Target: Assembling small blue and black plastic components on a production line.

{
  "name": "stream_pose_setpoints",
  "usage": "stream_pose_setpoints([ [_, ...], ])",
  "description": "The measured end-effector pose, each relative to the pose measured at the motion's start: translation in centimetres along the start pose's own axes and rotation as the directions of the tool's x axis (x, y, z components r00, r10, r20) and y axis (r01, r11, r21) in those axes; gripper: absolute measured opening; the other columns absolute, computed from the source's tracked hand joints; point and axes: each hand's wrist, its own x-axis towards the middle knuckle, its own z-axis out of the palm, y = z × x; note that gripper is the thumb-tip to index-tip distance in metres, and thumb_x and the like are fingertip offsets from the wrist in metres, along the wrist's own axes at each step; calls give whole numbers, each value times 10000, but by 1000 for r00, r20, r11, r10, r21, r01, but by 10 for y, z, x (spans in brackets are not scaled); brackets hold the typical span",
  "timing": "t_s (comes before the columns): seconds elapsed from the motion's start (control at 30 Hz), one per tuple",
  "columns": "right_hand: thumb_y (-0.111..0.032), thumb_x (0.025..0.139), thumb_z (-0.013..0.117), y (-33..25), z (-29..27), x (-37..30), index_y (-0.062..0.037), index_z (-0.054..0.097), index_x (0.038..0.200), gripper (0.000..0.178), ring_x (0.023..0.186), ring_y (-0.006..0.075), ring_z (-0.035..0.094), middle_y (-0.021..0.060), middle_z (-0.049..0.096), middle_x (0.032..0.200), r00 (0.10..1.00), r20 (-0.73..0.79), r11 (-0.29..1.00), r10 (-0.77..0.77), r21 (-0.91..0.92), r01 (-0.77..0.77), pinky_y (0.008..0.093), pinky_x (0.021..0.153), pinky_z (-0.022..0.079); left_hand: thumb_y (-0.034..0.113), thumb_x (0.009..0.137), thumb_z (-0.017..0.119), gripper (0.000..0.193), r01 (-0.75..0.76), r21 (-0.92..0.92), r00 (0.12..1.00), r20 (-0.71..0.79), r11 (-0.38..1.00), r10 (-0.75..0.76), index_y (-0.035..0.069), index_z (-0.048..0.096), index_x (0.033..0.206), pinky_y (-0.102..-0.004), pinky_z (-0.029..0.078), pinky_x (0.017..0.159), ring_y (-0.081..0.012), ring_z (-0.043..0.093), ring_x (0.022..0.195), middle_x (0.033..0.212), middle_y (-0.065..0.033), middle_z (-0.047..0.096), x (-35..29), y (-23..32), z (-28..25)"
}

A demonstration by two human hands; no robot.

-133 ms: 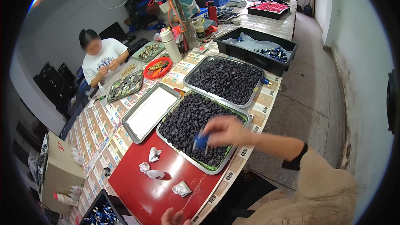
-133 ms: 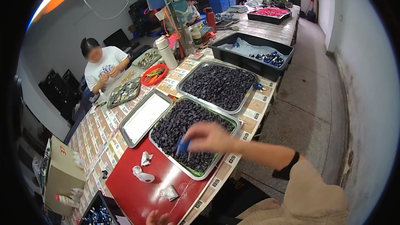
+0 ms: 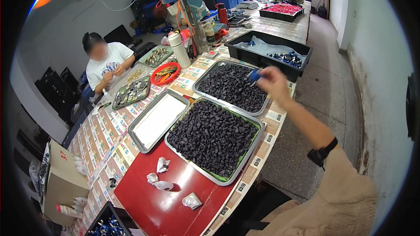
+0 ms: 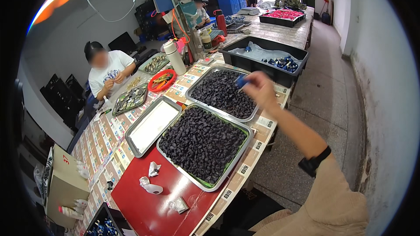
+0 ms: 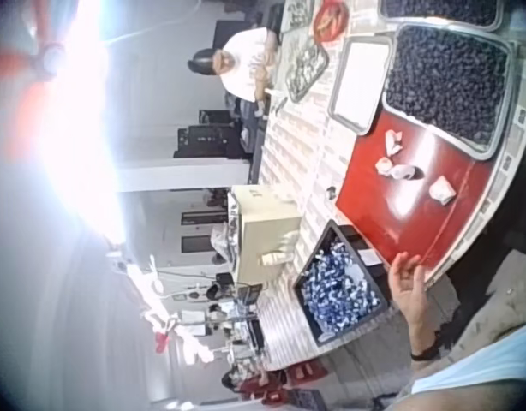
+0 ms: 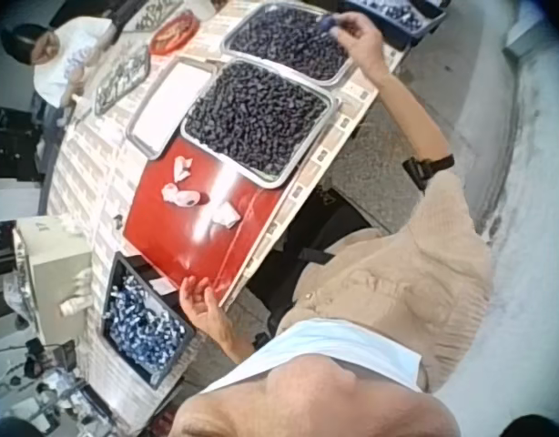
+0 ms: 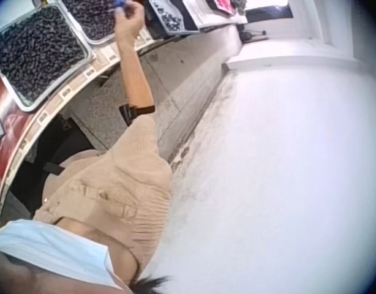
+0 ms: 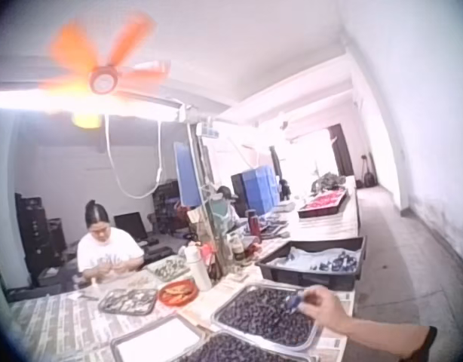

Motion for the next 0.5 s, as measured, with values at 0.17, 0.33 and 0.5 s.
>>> stream_pose_setpoints([
  [0.17,-8,706,641,55,-155,78,-63,599,931,235,781,254,606,112,588,886,917,-234,587,-323,-809,0,342,710,498,-3,894,587,314,-18,269,969,-232,963,83,-28,530,1202,-259,491,816,-156,613,915,1061,-107,619,7,6,-50],
  [0.33,-15,688,646,111,-180,108,-38,616,1010,325,998,333,588,161,623,1019,950,-3,431,-311,-892,139,401,905,455,17,901,587,280,82,455,942,-326,887,80,-16,563,1178,-258,482,821,-162,608,936,1074,-111,621,-1,20,-93],
  [0.5,-104,786,626,134,-276,154,-25,577,1236,459,1140,261,578,150,604,1235,995,29,300,-98,-952,57,348,964,437,-58,821,618,266,-31,436,948,-272,900,164,-6,592,1081,-262,495,809,-156,582,956,1063,-60,550,23,-5,-133],
])
